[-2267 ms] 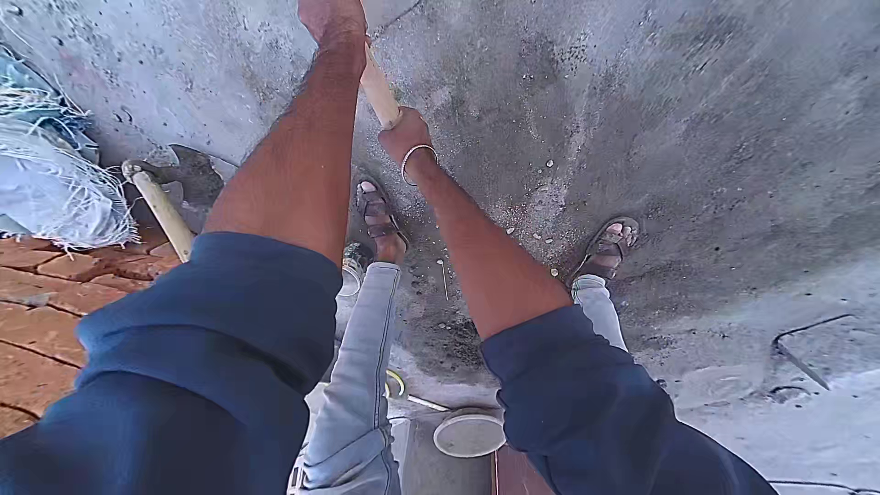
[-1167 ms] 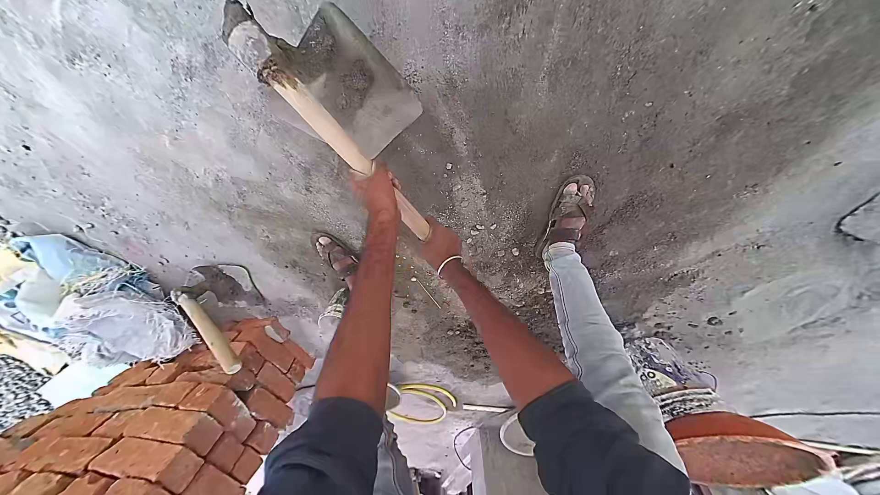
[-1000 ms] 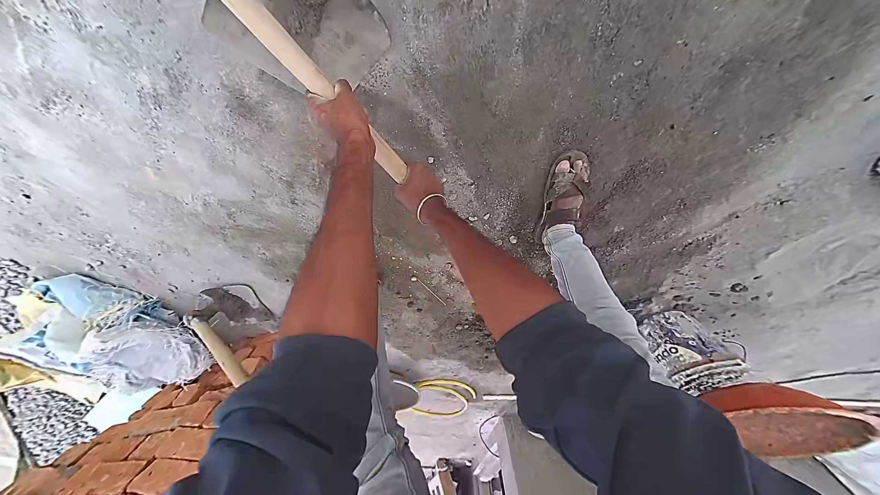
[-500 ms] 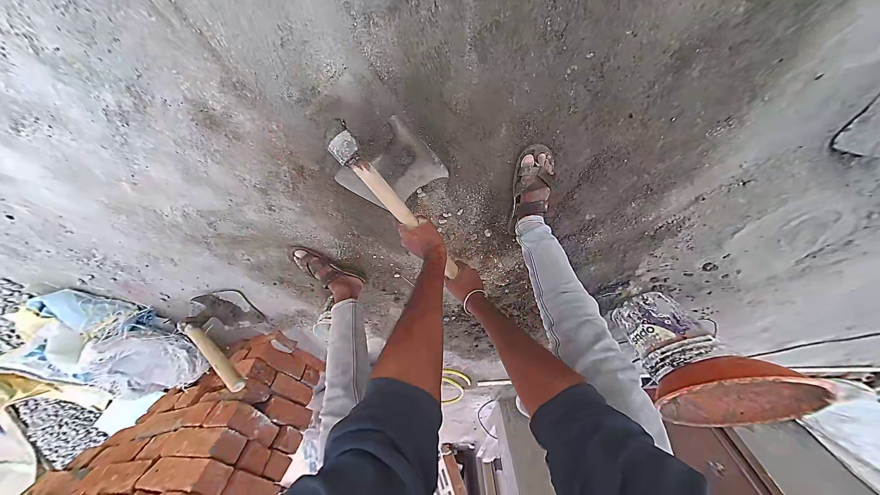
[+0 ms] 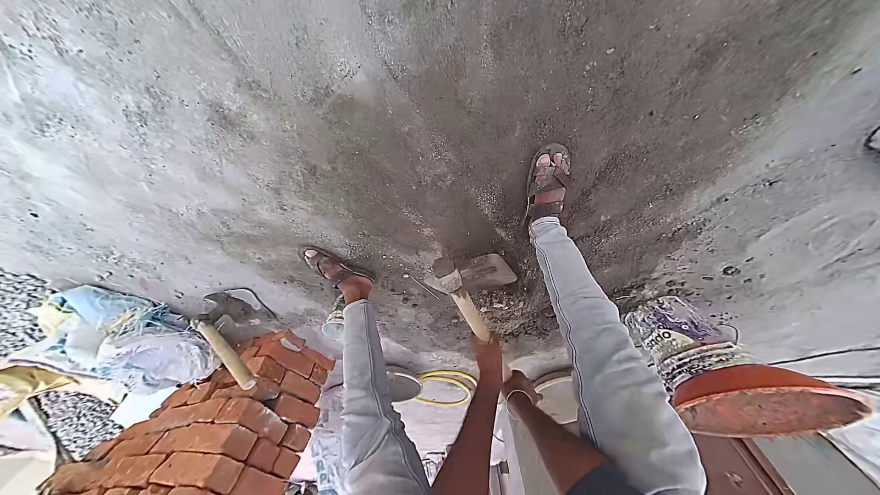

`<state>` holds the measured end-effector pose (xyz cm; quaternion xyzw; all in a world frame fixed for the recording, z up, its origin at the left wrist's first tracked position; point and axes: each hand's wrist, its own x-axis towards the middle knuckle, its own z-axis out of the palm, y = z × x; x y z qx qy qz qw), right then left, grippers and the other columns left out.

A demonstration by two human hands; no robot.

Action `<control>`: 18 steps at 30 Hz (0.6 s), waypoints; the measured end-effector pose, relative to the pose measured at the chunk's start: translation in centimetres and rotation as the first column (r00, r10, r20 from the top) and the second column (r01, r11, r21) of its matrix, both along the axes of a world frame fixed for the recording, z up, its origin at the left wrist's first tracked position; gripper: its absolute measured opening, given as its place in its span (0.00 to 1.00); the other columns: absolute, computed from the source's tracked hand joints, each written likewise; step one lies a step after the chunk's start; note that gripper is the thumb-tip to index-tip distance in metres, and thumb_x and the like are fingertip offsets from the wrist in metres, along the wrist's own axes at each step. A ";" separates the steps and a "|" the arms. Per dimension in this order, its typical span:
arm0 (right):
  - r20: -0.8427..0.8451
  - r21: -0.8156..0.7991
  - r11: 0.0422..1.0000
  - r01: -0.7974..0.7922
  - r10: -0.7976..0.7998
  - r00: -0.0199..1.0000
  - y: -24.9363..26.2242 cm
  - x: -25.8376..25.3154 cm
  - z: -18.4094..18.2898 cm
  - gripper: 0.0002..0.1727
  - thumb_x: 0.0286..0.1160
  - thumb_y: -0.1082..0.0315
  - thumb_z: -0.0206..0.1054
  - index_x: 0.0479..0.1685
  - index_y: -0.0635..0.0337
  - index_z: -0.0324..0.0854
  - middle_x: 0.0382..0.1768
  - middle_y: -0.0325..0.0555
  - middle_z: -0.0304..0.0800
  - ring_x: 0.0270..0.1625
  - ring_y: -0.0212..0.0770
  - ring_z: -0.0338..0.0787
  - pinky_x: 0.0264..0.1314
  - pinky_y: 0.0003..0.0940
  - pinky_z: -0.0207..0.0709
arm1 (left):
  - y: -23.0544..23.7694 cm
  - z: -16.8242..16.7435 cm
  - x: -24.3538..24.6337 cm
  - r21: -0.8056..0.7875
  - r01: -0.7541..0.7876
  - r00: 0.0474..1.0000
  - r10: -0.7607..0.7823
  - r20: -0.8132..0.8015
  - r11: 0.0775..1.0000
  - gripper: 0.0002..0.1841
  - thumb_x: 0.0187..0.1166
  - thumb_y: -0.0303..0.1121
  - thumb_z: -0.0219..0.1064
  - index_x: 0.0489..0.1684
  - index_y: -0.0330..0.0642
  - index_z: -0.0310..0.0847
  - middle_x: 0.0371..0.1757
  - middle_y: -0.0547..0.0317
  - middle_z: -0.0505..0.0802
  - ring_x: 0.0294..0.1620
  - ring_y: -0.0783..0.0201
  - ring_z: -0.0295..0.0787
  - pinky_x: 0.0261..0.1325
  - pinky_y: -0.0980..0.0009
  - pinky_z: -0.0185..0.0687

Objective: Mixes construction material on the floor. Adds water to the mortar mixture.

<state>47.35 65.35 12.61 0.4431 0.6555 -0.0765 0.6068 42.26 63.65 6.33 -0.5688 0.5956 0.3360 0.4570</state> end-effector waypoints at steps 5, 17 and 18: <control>0.094 -0.516 0.844 0.144 -0.112 0.989 -2.7 -15.5 -9.9 0.29 0.72 0.59 0.73 0.74 0.55 0.80 0.67 0.58 0.89 0.71 0.59 0.87 0.70 0.64 0.77 | -8.4 -5.6 -19.0 -0.015 -0.098 0.909 0.083 -0.409 0.995 0.14 0.82 0.31 0.66 0.59 0.37 0.72 0.30 0.57 0.81 0.23 0.66 0.77 0.31 0.68 0.79; -0.323 -0.752 0.632 -0.186 -0.107 0.940 -17.6 -22.8 3.8 0.23 0.77 0.55 0.74 0.65 0.61 0.85 0.51 0.62 0.93 0.58 0.61 0.92 0.64 0.64 0.81 | -32.2 11.6 -29.5 0.135 -0.503 0.543 0.434 -0.719 0.854 0.06 0.88 0.35 0.62 0.45 0.44 0.73 0.21 0.64 0.81 0.18 0.68 0.81 0.28 0.71 0.87; -0.359 -0.735 0.639 -0.228 -0.081 0.930 -18.7 -23.3 2.7 0.23 0.78 0.55 0.74 0.64 0.60 0.85 0.49 0.62 0.93 0.55 0.61 0.93 0.60 0.64 0.82 | -34.8 9.7 -30.5 0.141 -0.535 0.517 0.455 -0.725 0.833 0.06 0.88 0.36 0.62 0.44 0.45 0.73 0.21 0.64 0.80 0.17 0.68 0.80 0.26 0.71 0.85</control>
